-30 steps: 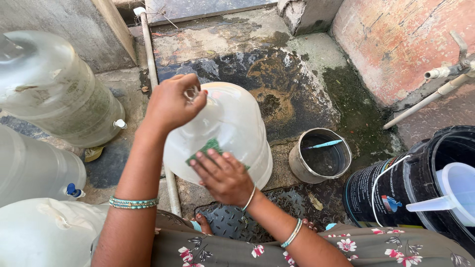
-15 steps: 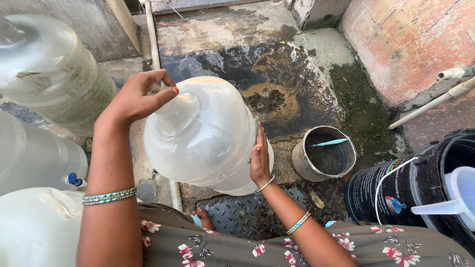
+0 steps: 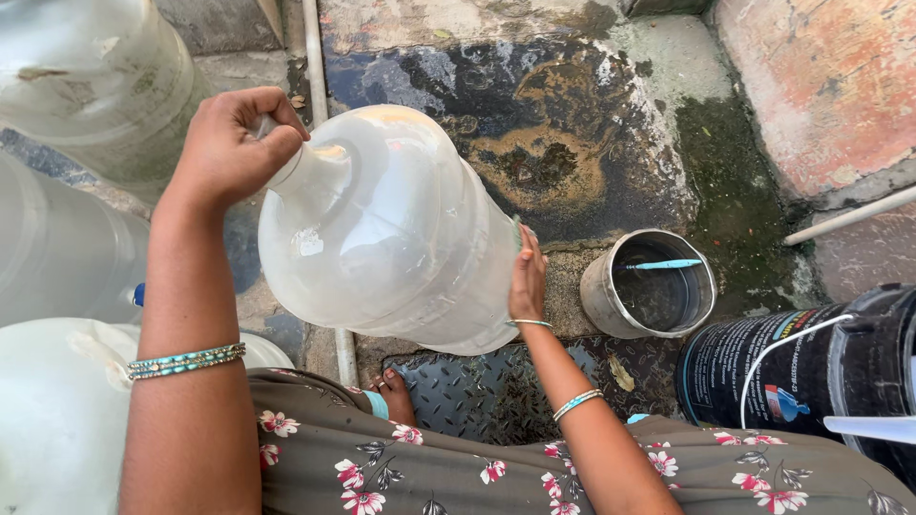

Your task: The person kneels at an outdoor washing area and scrubs the neck and mouth of a large empty plastic water jug with a toothbrush, then scrubs the jug's exterior with a green scrub pad. They scoop water from a black bucket and pour it into and over the jug, then lift and shake the jug to empty it.

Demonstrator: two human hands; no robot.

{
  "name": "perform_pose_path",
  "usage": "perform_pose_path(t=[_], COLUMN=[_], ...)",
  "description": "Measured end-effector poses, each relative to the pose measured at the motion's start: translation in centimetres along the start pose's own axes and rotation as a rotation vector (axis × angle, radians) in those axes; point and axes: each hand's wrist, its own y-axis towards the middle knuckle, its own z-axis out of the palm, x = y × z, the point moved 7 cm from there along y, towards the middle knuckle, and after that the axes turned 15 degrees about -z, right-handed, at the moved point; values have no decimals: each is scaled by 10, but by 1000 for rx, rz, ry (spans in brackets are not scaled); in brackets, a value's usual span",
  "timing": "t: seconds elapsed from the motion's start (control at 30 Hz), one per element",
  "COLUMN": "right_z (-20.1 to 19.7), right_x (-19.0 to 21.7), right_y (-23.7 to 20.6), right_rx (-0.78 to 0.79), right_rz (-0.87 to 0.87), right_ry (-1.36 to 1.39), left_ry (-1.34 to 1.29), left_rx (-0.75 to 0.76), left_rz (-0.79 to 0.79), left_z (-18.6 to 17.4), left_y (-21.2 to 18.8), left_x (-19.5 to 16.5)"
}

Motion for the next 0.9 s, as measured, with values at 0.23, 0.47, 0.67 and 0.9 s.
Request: perform_pose_path(t=[0.23,0.47,0.67,0.9], right_z=[16,9,-42,-56], right_x=[-109,-114,-116,-105], right_y=[-35,-93,-70,-48], right_rx=[-93,-185,-301,-192], right_rz=[646,1163,970,740], right_ry=[661,730,754,493], left_ry=[25,105,123,154], left_rx=[-45,-224,-290,-249], left_rz=[-72,-157,-275,-425], left_z=[6,4,18,34], left_y=[13,15,7,9], left_x=[11,8,7,11])
